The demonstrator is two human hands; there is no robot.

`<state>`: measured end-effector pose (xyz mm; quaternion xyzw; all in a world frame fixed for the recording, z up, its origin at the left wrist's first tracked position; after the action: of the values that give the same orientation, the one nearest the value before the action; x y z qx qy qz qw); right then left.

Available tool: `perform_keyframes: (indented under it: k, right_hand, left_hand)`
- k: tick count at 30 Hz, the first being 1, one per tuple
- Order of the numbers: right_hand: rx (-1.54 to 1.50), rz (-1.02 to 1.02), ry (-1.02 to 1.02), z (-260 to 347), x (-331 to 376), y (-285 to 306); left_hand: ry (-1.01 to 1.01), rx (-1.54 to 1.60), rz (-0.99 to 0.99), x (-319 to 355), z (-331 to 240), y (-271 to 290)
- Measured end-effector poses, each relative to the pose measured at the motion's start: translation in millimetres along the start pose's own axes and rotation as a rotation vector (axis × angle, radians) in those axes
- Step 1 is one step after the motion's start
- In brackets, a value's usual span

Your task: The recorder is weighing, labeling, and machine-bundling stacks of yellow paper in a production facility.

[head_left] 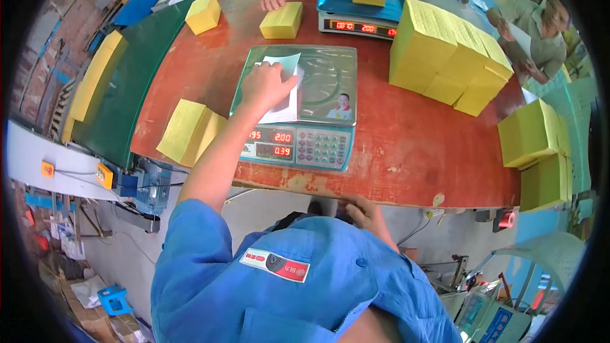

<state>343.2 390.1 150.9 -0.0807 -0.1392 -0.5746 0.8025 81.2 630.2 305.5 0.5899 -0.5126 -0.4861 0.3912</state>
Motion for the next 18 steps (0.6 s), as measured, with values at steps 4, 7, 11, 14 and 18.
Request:
perform_keyframes:
  k: [4, 7, 11, 14, 18]
  right_hand:
    - [0.026, 0.143, 0.047, 46.5, -24.6, 6.3]
    - [0.032, 0.227, 0.140, 88.7, -47.6, 10.4]
    - [0.061, 0.306, 0.238, 145.3, -78.8, 6.1]
    - [-0.014, 0.328, 0.286, 173.2, -104.3, -2.4]
    - [0.033, 0.315, 0.360, 201.3, -145.1, -19.8]
  left_hand:
    - [0.111, 0.218, 0.029, -0.9, 22.0, -1.6]
    - [0.141, 0.329, 0.000, 4.0, 34.8, -4.1]
    - [0.264, 0.662, -0.063, 8.5, 77.4, -24.7]
    - [0.335, 0.931, -0.093, 12.7, 88.6, -33.6]
    - [0.357, 1.077, -0.085, 15.0, 84.3, -33.1]
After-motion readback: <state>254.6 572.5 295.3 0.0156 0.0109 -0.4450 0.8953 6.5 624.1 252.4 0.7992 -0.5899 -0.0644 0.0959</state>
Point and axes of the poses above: each hand's wrist, its own x-axis away from the middle knuckle, its own y-axis out of the back of the hand, z = x × y, the point moved 8 cm from there along -x, towards the middle knuckle, and after that the axes turned 5 degrees about x, right-handed, at the moved point
